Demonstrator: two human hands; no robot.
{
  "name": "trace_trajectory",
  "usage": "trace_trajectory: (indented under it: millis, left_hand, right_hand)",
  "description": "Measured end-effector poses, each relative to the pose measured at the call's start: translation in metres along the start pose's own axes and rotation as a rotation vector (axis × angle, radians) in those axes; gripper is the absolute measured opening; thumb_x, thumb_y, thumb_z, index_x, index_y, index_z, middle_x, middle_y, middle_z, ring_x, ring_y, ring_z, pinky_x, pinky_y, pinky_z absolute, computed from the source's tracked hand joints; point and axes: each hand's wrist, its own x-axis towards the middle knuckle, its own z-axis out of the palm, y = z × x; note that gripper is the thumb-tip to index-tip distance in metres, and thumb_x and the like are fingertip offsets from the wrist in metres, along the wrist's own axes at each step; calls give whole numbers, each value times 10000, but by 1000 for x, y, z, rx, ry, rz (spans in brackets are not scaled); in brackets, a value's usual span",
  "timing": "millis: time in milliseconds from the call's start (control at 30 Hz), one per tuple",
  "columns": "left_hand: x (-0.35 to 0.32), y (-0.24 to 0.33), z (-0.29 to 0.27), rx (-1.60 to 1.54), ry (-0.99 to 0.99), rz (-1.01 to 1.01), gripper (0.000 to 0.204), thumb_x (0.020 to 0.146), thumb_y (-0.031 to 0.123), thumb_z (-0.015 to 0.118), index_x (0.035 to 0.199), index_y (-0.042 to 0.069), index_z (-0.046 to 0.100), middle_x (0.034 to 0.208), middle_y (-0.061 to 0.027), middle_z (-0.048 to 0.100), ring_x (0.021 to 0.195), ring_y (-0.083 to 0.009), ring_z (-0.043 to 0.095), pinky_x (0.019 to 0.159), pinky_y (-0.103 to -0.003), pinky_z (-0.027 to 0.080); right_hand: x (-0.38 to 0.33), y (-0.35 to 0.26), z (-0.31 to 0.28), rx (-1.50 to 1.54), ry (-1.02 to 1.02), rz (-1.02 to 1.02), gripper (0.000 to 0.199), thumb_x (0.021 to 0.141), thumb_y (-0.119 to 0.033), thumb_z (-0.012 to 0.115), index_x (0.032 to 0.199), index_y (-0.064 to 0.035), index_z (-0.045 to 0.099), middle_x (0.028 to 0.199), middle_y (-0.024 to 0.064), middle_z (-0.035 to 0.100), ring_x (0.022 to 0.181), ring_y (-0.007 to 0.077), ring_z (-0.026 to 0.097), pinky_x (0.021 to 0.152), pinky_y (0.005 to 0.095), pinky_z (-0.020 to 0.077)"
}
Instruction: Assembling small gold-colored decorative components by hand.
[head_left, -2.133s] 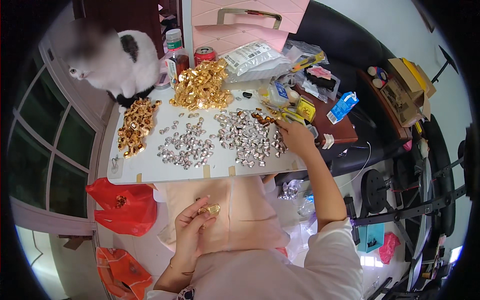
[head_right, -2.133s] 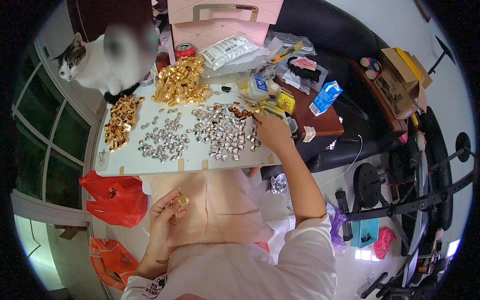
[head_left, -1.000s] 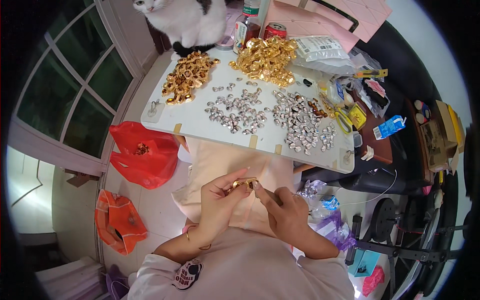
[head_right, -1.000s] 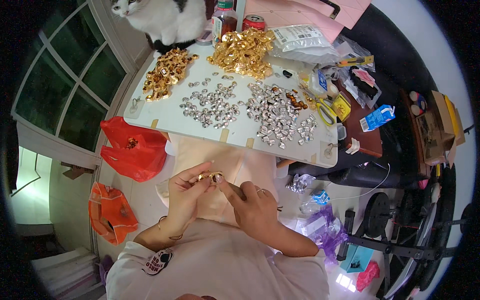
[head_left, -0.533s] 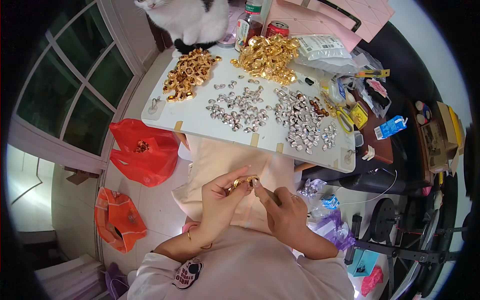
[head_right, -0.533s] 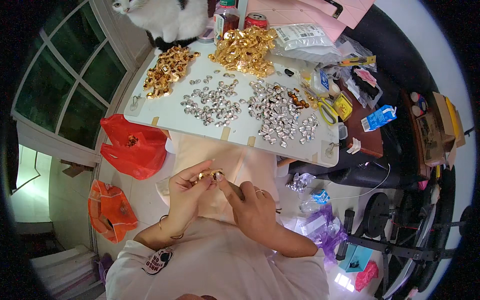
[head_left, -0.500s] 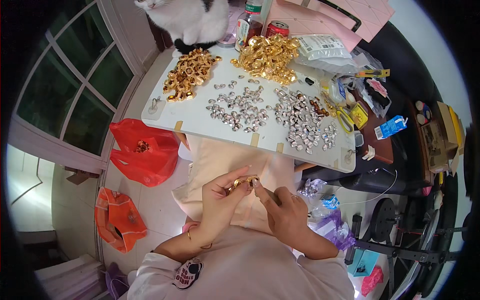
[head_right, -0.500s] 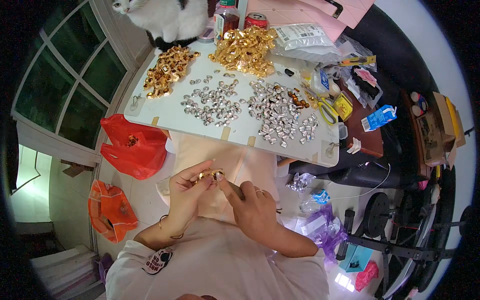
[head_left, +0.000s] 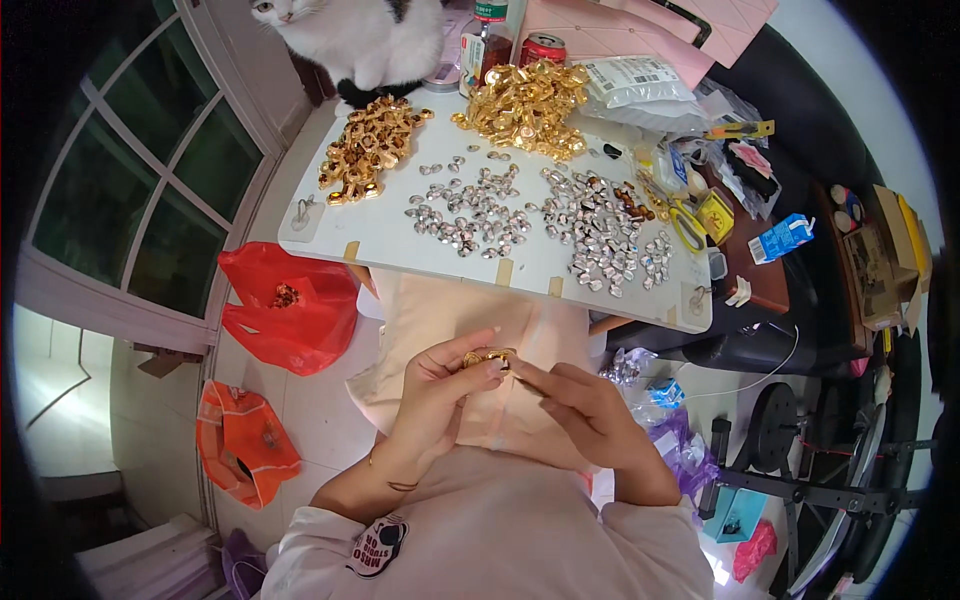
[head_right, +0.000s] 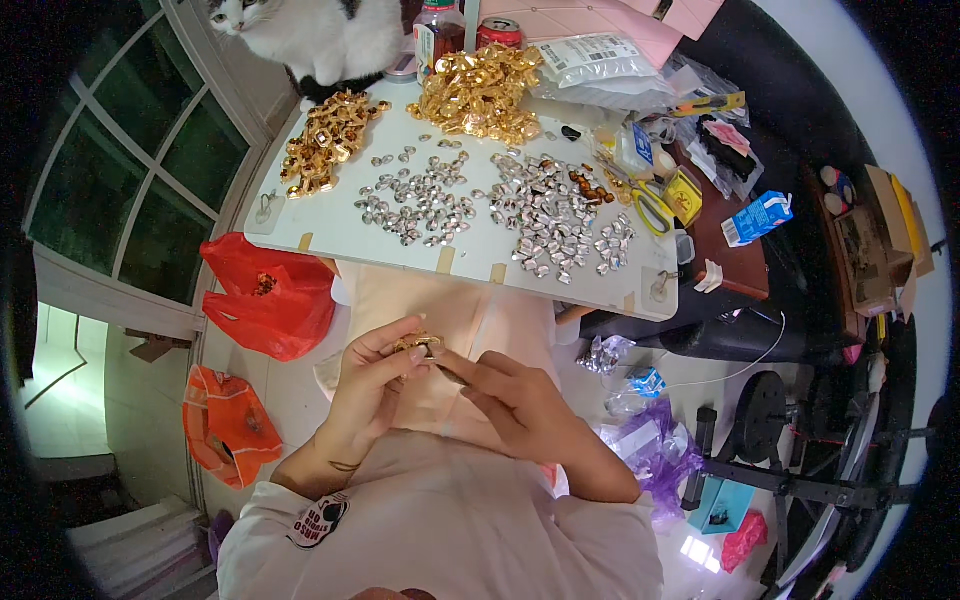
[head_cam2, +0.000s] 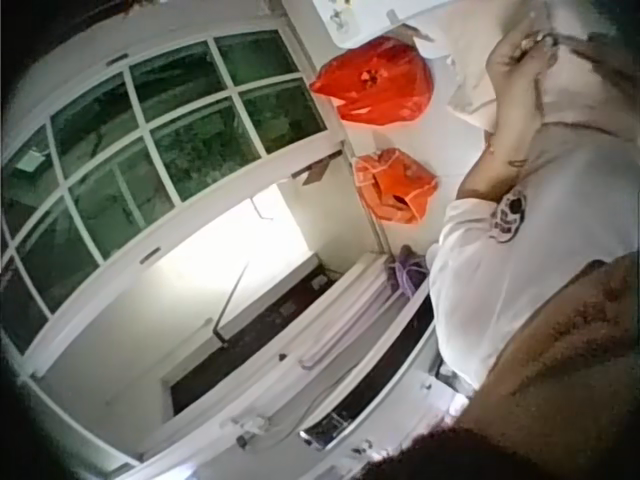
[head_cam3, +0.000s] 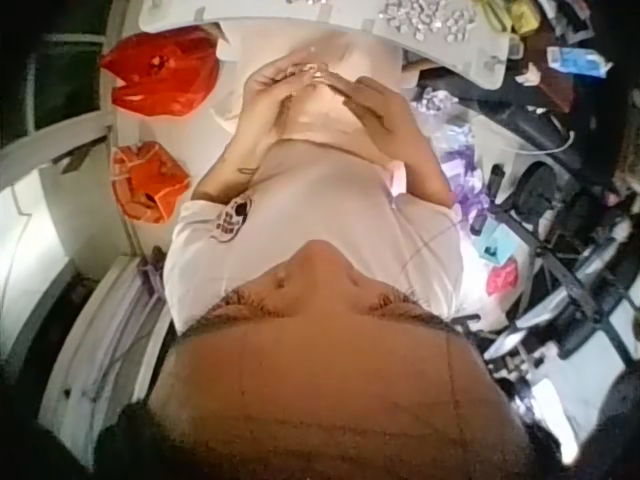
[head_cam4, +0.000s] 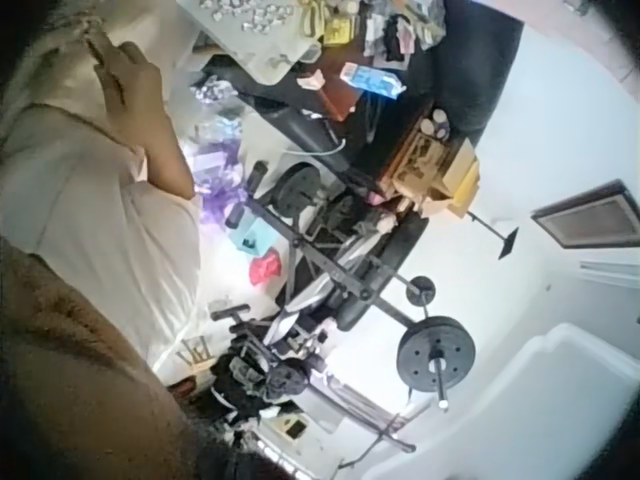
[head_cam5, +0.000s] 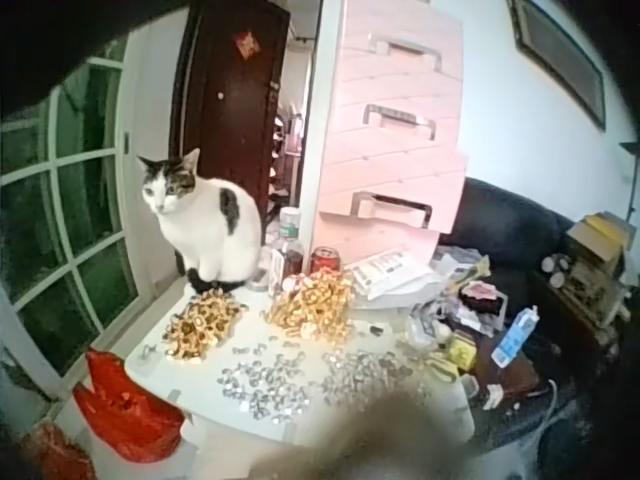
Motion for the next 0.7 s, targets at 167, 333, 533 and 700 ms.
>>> trace_trajectory:
  millis: [167,333,533,700]
  left_hand:
    - [-2,6,4,-68,7,-63,327,777,-84,528,1097,-25,549,952,-143,624,837,-169,629,673,-224,551]
    - [-4,6,5,-77,-25,-71,332,775,-87,521,1101,-26,547,943,-139,625,825,-167,632,681,-224,550]
    - [-7,5,8,24,-77,-38,344,776,-75,537,1117,-28,538,931,-119,629,812,-150,627,693,-222,529]
    - [-9,2,6,179,-106,102,372,777,-87,568,1143,-36,524,981,-119,622,862,-132,604,770,-233,487]
  right_hand:
    - [-10,12,13,321,149,153,193,874,-52,467,1045,-32,553,673,90,527,525,159,469,500,267,373]
    - [-2,10,21,226,145,150,108,883,-92,491,875,-5,555,587,112,490,497,148,439,486,265,364]
    - [-1,13,30,114,225,134,117,880,-97,503,823,-1,539,578,116,479,483,167,437,472,276,360]
    - [-3,20,30,466,137,242,196,910,-155,480,790,-2,509,538,23,409,471,82,368,429,249,284]
